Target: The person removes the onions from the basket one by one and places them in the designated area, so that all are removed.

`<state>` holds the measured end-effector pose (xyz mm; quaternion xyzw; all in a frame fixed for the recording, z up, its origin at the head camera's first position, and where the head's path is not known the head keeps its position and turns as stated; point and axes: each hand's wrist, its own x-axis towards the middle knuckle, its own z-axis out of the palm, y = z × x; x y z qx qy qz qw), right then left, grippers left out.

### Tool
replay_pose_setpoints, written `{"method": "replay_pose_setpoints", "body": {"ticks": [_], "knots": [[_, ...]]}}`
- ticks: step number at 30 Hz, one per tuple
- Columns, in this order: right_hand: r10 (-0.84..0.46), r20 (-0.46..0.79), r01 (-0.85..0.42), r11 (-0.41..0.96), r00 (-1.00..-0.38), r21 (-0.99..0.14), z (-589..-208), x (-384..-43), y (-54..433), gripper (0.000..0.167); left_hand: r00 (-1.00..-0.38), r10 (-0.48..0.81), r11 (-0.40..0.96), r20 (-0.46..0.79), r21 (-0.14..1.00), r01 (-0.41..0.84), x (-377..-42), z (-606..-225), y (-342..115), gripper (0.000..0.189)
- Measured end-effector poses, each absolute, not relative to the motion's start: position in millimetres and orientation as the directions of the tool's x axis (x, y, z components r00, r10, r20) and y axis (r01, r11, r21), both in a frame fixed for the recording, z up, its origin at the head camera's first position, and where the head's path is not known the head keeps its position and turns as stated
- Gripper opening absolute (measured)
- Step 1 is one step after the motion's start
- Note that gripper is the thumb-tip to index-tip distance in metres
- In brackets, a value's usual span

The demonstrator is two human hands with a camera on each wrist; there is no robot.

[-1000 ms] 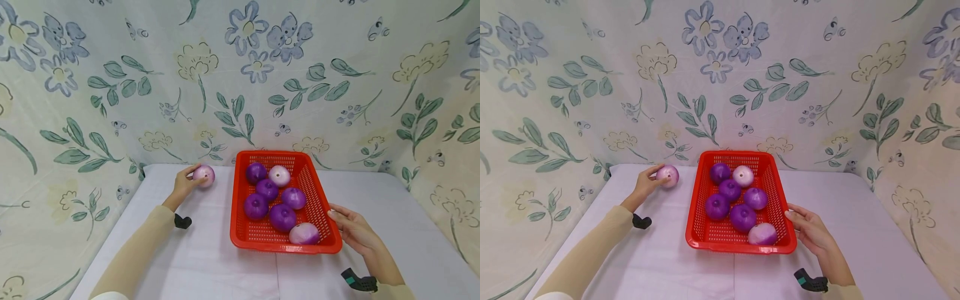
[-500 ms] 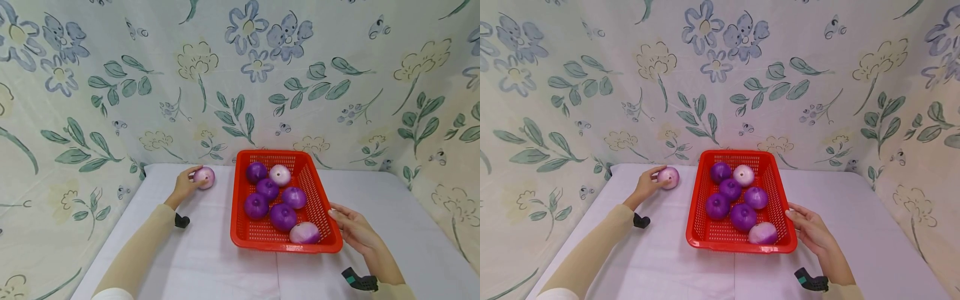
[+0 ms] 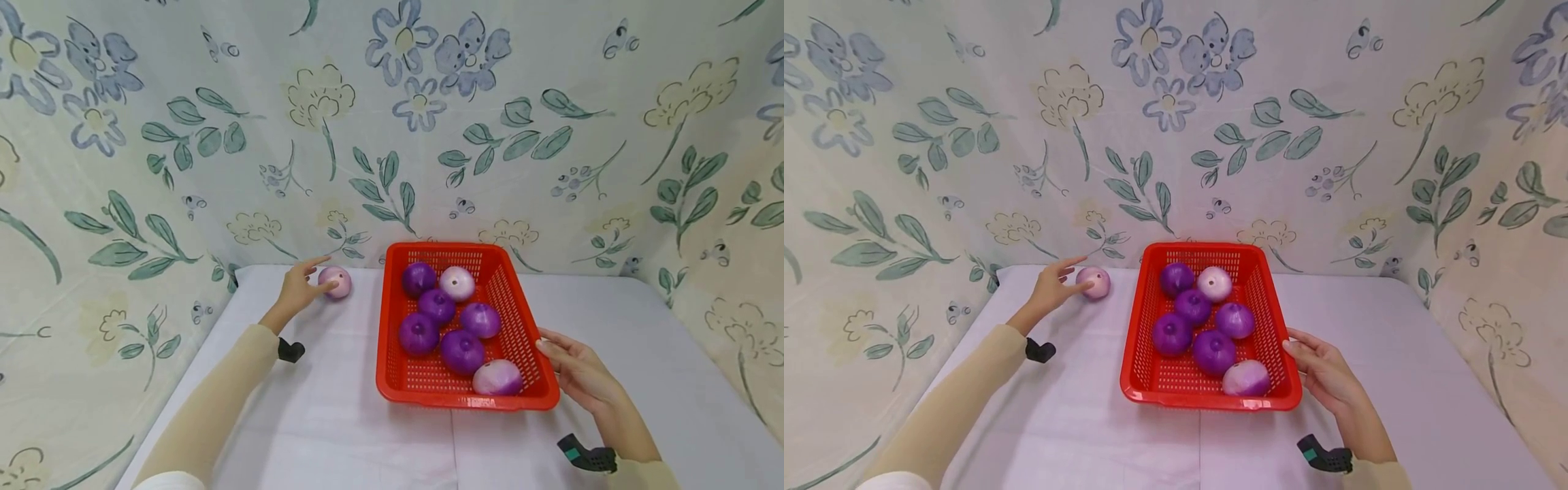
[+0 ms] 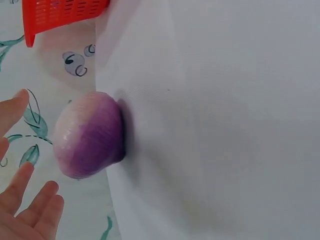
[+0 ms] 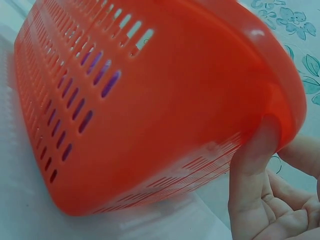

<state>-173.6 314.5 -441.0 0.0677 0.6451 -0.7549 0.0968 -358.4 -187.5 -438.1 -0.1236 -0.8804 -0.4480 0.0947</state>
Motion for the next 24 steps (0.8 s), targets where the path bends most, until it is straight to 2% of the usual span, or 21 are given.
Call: {"method": "replay_pose_setpoints", "body": {"ticks": [4,8,17,21,24], "knots": [[-0.071,-0.211,0.219,-0.146,-0.975,-0.965,-440.9,-173.1,314.8,0.022,-0.944,0.164,0.512,0.288,0.793,0.331,-353.2,-418.6,-179.1,0.062],[-0.064,-0.216,0.223,-0.142,-0.974,-0.964,-441.1,-173.8,315.0,0.022,-0.915,0.273,0.438,0.296,0.809,0.392,-345.2,-393.7,-166.3,0.065],[-0.064,-0.204,0.211,-0.143,-0.977,-0.967,-441.9,-173.3,315.0,0.021,-0.759,0.567,0.29,0.32,0.785,0.548,-329.7,-350.0,-127.5,0.066],[-0.064,-0.203,0.21,-0.146,-0.977,-0.967,-441.5,-172.4,314.3,0.022,-0.697,0.645,0.248,0.313,0.776,0.579,-322.4,-342.4,-111.7,0.067],[-0.05,-0.216,0.221,-0.138,-0.975,-0.965,-440.9,-172.7,313.3,0.029,-0.674,0.68,0.241,0.289,0.781,0.577,-317.2,-338.3,-102.2,0.066]]}}
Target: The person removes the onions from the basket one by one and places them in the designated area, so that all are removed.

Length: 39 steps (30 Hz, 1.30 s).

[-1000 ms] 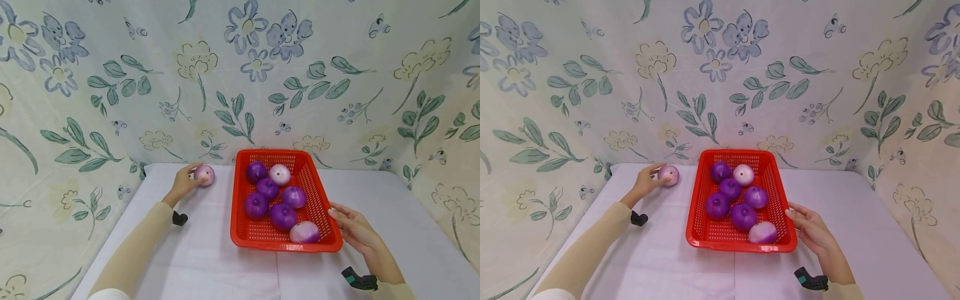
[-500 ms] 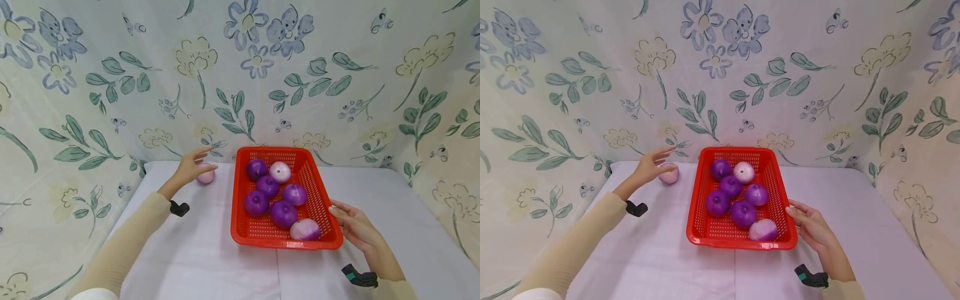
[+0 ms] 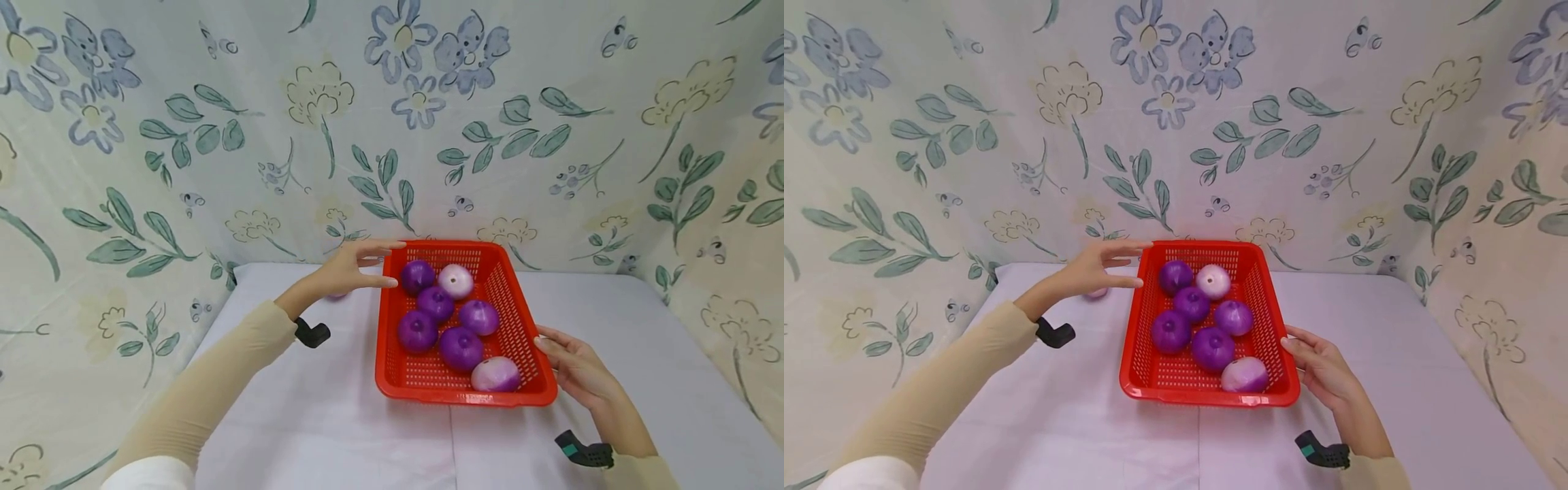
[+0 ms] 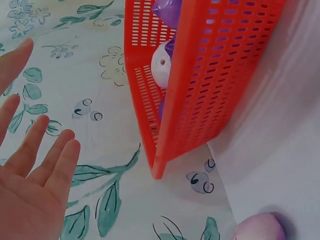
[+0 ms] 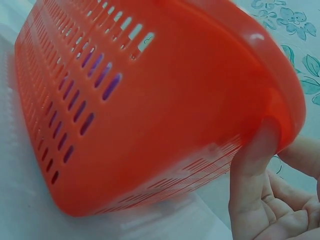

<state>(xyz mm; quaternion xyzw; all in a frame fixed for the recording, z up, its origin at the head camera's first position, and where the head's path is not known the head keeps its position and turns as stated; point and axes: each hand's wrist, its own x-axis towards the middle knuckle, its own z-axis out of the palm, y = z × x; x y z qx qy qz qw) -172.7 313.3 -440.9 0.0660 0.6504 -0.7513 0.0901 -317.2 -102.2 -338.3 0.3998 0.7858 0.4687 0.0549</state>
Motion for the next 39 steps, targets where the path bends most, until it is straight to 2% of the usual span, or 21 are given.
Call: {"method": "replay_pose_setpoints", "body": {"ticks": [6,10,14,21,27,33,39], "knots": [[-0.036,-0.23,0.233,-0.116,-0.973,-0.966,-440.5,-174.1,311.8,0.051,-0.66,0.729,0.269,0.182,0.81,0.521,-311.6,-334.3,-80.9,0.066],[-0.033,-0.234,0.236,-0.094,-0.972,-0.967,-440.4,-175.6,310.8,0.064,-0.589,0.787,0.205,0.183,0.823,0.53,-310.4,-333.9,-59.7,0.064],[-0.03,-0.245,0.247,-0.094,-0.969,-0.965,-441.3,-177.0,310.0,0.069,-0.498,0.841,0.126,0.209,0.821,0.556,-308.2,-336.7,-35.3,0.064],[-0.028,-0.253,0.254,-0.134,-0.967,-0.958,-441.7,-176.3,310.2,0.06,-0.414,0.904,0.143,0.106,0.839,0.526,-300.2,-348.3,4.3,0.062],[-0.038,-0.249,0.252,-0.139,-0.968,-0.958,-440.9,-176.1,310.1,0.062,-0.341,0.94,0.162,0.015,0.859,0.486,-294.9,-362.2,29.5,0.061],[-0.046,-0.248,0.253,-0.161,-0.968,-0.954,-442.4,-174.2,311.8,0.049,-0.253,0.967,0.152,-0.034,0.874,0.462,-291.5,-378.2,51.6,0.061],[-0.059,-0.243,0.25,-0.177,-0.968,-0.952,-443.4,-173.1,312.9,0.034,-0.205,0.975,0.167,-0.082,0.883,0.439,-289.4,-391.2,67.4,0.06]]}}
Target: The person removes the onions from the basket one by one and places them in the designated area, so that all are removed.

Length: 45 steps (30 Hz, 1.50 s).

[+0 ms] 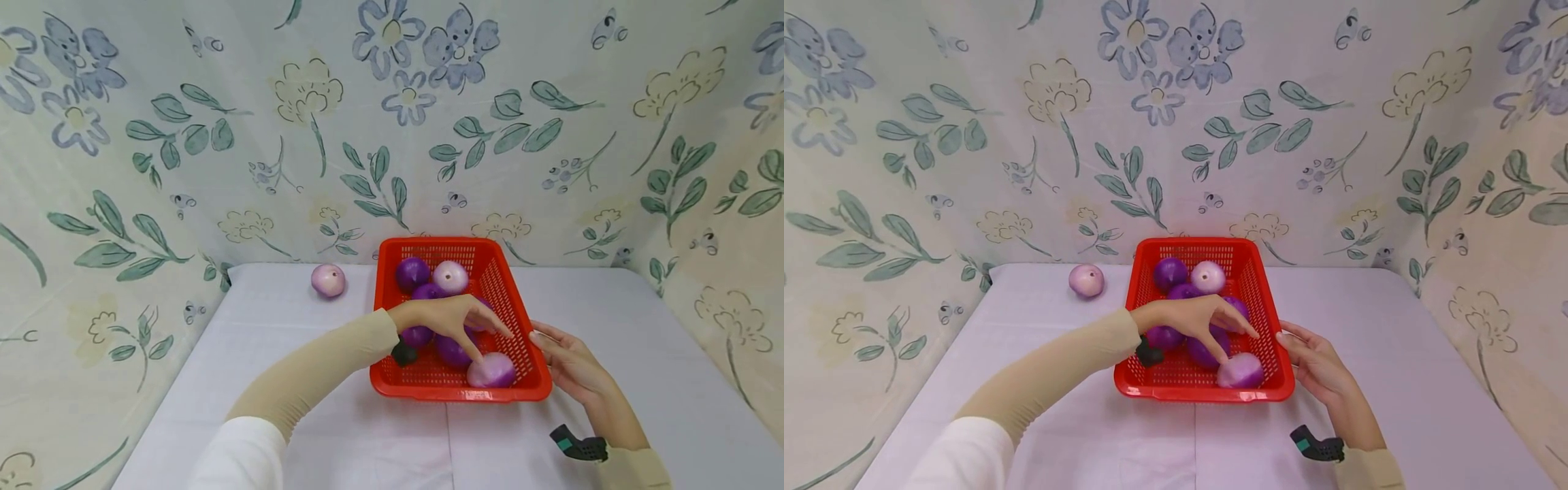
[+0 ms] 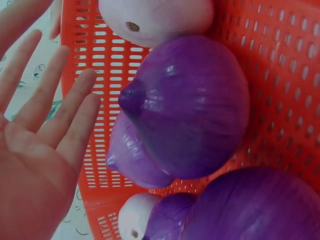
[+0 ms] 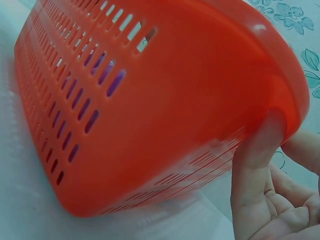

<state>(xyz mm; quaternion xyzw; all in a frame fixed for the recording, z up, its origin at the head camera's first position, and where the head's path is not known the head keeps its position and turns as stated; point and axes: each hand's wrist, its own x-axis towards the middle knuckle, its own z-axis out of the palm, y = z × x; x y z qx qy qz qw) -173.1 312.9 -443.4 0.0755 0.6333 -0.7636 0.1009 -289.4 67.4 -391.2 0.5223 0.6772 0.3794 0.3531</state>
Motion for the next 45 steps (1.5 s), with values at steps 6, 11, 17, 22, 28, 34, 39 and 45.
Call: {"method": "replay_pose_setpoints", "body": {"ticks": [6,11,17,22,28,34,39,45], "knots": [[-0.073,-0.234,0.244,-0.199,-0.97,-0.949,-443.1,-173.6,313.6,0.03,-0.157,0.98,0.184,-0.125,0.87,0.458,-290.5,-399.2,75.0,0.06],[-0.079,-0.232,0.243,-0.201,-0.97,-0.949,-444.5,-173.7,313.7,0.02,-0.158,0.977,0.204,-0.145,0.861,0.467,-293.0,-404.2,79.3,0.06],[-0.089,-0.212,0.227,-0.21,-0.973,-0.951,-447.1,-172.8,313.6,0.018,-0.166,0.969,0.242,-0.183,0.838,0.489,-293.7,-406.4,84.4,0.062],[-0.091,-0.217,0.232,-0.22,-0.972,-0.948,-448.0,-173.0,313.7,0.016,-0.143,0.963,0.271,-0.23,0.822,0.501,-291.1,-408.9,88.4,0.062],[-0.103,-0.211,0.23,-0.234,-0.972,-0.944,-448.5,-173.5,314.2,0.017,-0.131,0.953,0.304,-0.274,0.841,0.448,-289.5,-411.5,90.4,0.065],[-0.103,-0.208,0.227,-0.246,-0.973,-0.942,-448.1,-173.2,314.1,0.017,-0.137,0.946,0.323,-0.292,0.83,0.456,-289.6,-411.6,90.7,0.067],[-0.092,-0.215,0.232,-0.249,-0.972,-0.94,-446.5,-172.8,313.5,0.016,-0.115,0.952,0.303,-0.282,0.842,0.447,-290.1,-412.6,92.0,0.067],[-0.09,-0.224,0.24,-0.253,-0.97,-0.937,-445.8,-172.8,312.7,0.017,-0.112,0.956,0.293,-0.273,0.835,0.466,-291.0,-413.8,93.2,0.067]]}}
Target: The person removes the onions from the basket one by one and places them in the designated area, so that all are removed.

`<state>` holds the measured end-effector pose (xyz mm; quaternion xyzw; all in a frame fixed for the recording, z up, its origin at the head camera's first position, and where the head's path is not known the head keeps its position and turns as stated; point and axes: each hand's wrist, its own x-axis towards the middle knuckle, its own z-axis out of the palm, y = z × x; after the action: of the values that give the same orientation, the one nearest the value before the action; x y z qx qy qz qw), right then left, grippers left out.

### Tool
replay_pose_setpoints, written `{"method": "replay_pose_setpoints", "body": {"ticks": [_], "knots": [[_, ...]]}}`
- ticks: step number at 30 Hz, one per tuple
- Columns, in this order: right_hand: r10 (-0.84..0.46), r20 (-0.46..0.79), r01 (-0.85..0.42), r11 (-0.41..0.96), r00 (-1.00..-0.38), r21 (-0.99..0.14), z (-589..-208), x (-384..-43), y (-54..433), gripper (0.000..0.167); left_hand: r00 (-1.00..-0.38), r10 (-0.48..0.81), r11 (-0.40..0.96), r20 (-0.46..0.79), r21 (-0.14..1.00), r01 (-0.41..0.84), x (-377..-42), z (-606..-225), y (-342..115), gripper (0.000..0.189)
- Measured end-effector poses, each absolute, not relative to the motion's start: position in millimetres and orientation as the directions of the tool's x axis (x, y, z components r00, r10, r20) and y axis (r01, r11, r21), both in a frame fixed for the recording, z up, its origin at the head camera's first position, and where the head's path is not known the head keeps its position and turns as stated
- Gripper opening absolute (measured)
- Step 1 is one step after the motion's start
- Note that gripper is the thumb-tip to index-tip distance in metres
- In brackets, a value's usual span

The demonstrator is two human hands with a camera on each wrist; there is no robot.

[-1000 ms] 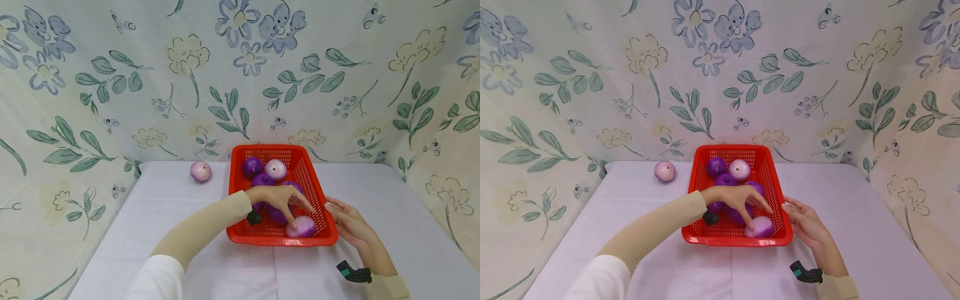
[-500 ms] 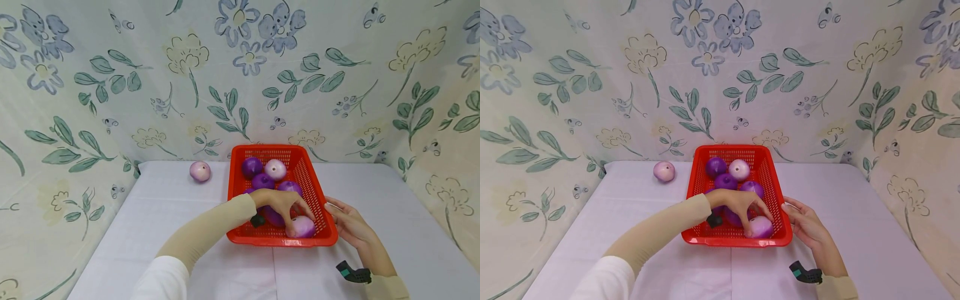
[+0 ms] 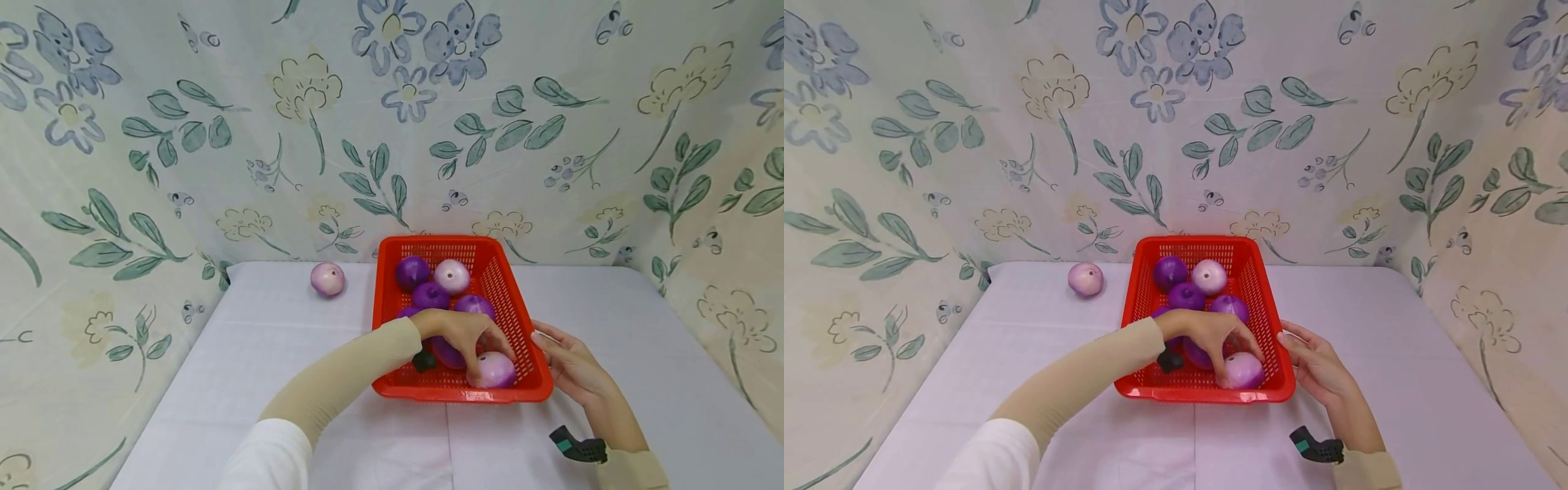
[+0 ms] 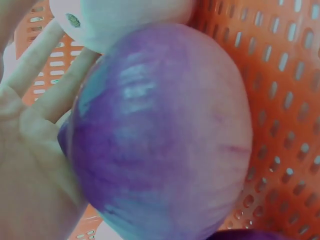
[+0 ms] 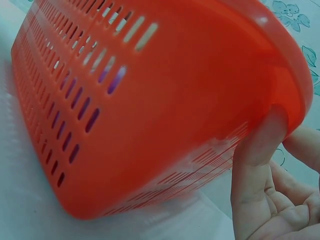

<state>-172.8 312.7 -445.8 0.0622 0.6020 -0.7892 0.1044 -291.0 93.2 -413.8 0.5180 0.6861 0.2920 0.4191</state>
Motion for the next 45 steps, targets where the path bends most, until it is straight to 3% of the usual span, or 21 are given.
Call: {"method": "replay_pose_setpoints", "body": {"ticks": [7,11,15,20,30,45], "knots": [[-0.087,-0.23,0.245,-0.235,-0.969,-0.941,-445.1,-173.1,313.0,0.018,-0.122,0.964,0.267,-0.238,0.828,0.494,-289.7,-412.3,92.7,0.068],[-0.08,-0.233,0.246,-0.226,-0.969,-0.943,-444.6,-172.6,312.2,0.021,-0.169,0.957,0.291,-0.238,0.827,0.481,-288.9,-410.4,90.8,0.067],[-0.075,-0.239,0.25,-0.218,-0.968,-0.944,-444.5,-171.9,311.1,0.029,-0.217,0.947,0.313,-0.235,0.822,0.475,-288.2,-410.1,88.7,0.065],[-0.077,-0.25,0.261,-0.214,-0.965,-0.941,-445.0,-172.5,310.8,0.04,-0.227,0.956,0.276,-0.188,0.839,0.468,-288.0,-411.5,87.2,0.066],[-0.099,-0.246,0.263,-0.23,-0.964,-0.937,-449.3,-170.8,314.0,0.017,-0.229,0.953,0.28,-0.199,0.868,0.409,-282.7,-410.3,86.3,0.066],[-0.109,-0.242,0.262,-0.249,-0.964,-0.933,-444.6,-174.0,313.3,0.016,-0.238,0.967,0.193,-0.093,0.876,0.441,-292.4,-394.4,74.2,0.069]]}}
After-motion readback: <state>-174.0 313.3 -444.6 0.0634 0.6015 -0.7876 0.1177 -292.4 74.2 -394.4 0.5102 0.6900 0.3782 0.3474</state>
